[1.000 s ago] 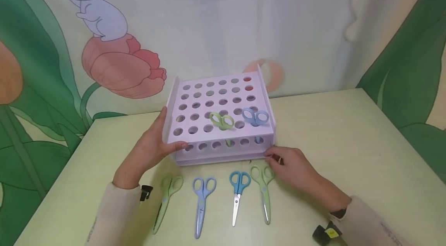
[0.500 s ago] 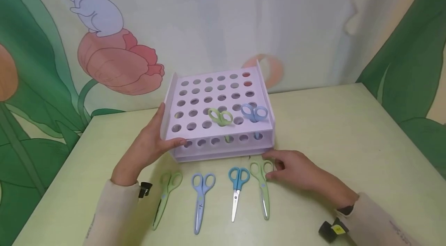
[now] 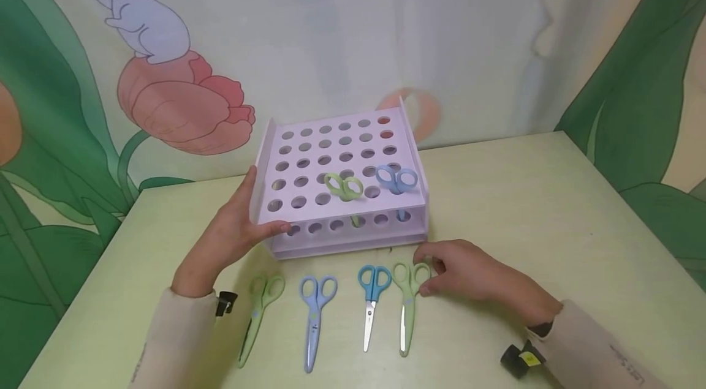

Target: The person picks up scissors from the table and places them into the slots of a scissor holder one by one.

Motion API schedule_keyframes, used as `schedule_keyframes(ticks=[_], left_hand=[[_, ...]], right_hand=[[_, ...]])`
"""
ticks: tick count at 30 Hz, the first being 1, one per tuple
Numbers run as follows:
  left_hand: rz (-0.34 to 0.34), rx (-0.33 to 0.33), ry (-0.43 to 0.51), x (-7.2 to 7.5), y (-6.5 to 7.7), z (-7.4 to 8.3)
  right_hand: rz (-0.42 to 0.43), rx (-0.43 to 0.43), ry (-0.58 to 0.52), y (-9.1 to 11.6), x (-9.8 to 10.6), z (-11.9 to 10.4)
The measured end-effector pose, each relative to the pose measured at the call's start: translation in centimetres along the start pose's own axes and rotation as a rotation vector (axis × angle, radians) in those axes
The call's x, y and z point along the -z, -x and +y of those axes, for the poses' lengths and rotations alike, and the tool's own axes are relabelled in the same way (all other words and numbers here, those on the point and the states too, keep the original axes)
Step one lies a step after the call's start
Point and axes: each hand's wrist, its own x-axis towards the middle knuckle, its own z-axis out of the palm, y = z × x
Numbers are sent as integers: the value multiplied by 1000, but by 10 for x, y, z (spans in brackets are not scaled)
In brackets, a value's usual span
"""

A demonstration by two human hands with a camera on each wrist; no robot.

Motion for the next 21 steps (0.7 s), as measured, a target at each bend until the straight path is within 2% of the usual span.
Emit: schedule_keyframes(ticks=[7,11,13,17,19,21], left_hand=[[-9,4,-18,0,-1,2],[-7,12,-24,2,-1,3],[-6,17,-26,3,0,3],[-8,19,-29,2,0,3],[-10,20,-32,1,0,3],[-10,20,-29,1,0,3]], right_hand=[[-38,31,-63,3,2,2],[-31,30,-148,1,3,4],[-43,2,-250,0,4,4],[-66,-39,-522,-2,7,1],[-62,-27,-633,-2,9,0],[-42,4,-680,-2,11,-1]])
